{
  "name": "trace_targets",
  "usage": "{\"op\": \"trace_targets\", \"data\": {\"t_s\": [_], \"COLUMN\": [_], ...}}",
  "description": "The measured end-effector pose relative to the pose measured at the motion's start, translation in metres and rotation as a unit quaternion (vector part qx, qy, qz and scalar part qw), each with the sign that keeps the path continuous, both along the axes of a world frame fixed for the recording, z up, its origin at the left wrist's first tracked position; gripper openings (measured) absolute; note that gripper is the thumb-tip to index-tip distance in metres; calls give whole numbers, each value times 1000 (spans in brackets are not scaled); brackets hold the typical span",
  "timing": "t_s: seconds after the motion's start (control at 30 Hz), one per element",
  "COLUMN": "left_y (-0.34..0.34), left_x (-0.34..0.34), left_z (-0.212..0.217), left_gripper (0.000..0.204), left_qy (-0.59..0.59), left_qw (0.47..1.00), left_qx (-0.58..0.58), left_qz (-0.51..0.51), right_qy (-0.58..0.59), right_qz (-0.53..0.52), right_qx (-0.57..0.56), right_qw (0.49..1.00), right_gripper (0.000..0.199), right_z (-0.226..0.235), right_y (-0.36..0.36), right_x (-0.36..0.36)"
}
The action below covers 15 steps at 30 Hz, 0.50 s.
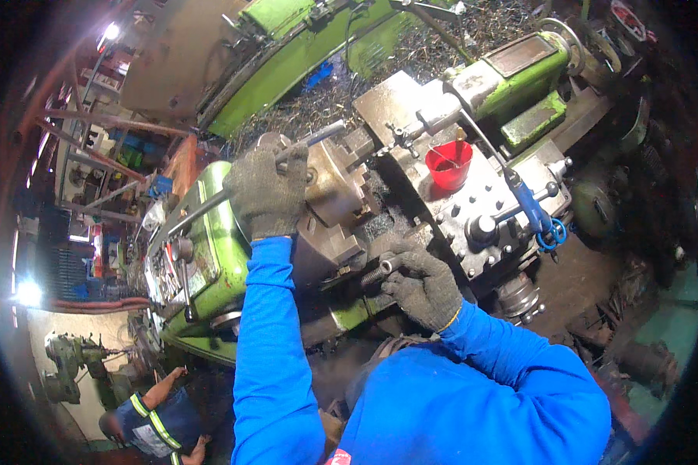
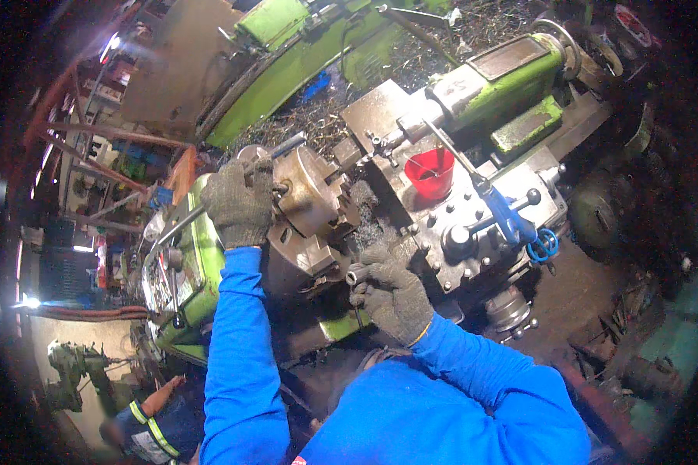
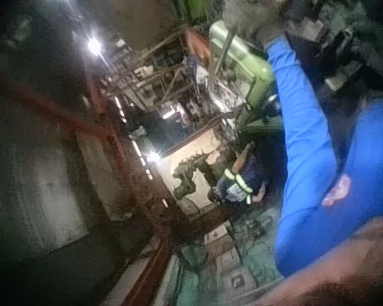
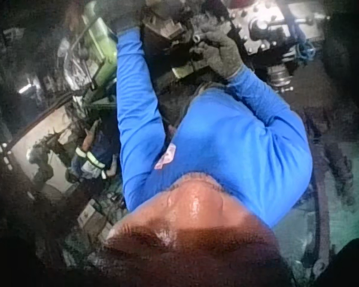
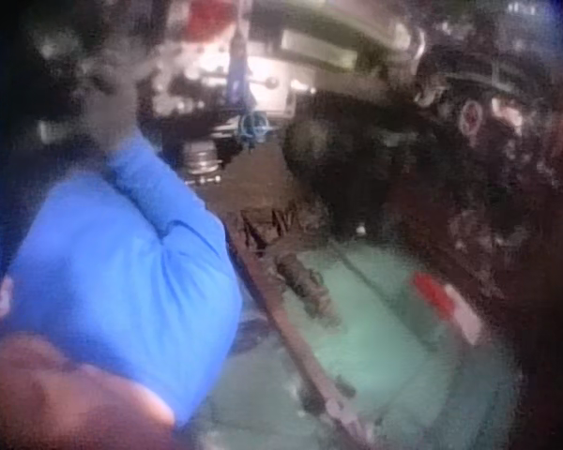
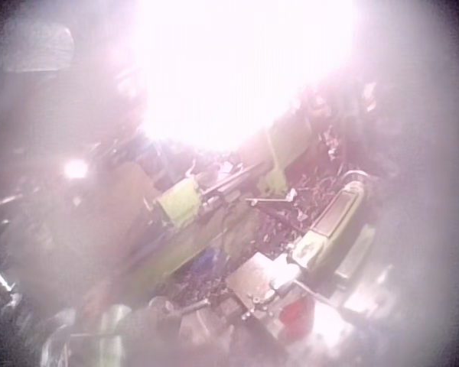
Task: The person operates a green metal lathe, using a wrench to tighten the chuck and adjusting the tool post. They then use a compressed air hose to blow away metal shavings from the work area.
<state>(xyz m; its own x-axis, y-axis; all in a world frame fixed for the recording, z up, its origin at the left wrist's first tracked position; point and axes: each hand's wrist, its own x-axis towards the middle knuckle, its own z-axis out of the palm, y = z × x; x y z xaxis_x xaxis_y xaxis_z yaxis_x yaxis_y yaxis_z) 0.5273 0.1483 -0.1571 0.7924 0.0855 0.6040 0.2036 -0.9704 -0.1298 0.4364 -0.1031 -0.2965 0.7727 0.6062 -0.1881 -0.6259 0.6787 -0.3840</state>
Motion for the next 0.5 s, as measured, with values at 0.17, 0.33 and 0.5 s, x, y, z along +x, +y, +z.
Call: {"op": "trace_targets", "data": {"t_s": [0.17,0.33,0.5], "left_y": [-16,-6,-7], "left_x": [0,-7,-5], "left_z": [6,-8,-9], "left_gripper": [46,46,46], "left_qy": [21,-20,-4], "left_qw": [999,999,1000], "left_qx": [-33,-11,-17], "left_qz": [-7,-27,-10], "right_qy": [254,281,285], "right_qz": [43,76,94], "right_qx": [153,199,201], "right_qw": [954,936,933], "right_gripper": [29,28,29], "right_z": [15,19,26], "right_y": [-3,-3,-5], "right_x": [-2,1,4]}}
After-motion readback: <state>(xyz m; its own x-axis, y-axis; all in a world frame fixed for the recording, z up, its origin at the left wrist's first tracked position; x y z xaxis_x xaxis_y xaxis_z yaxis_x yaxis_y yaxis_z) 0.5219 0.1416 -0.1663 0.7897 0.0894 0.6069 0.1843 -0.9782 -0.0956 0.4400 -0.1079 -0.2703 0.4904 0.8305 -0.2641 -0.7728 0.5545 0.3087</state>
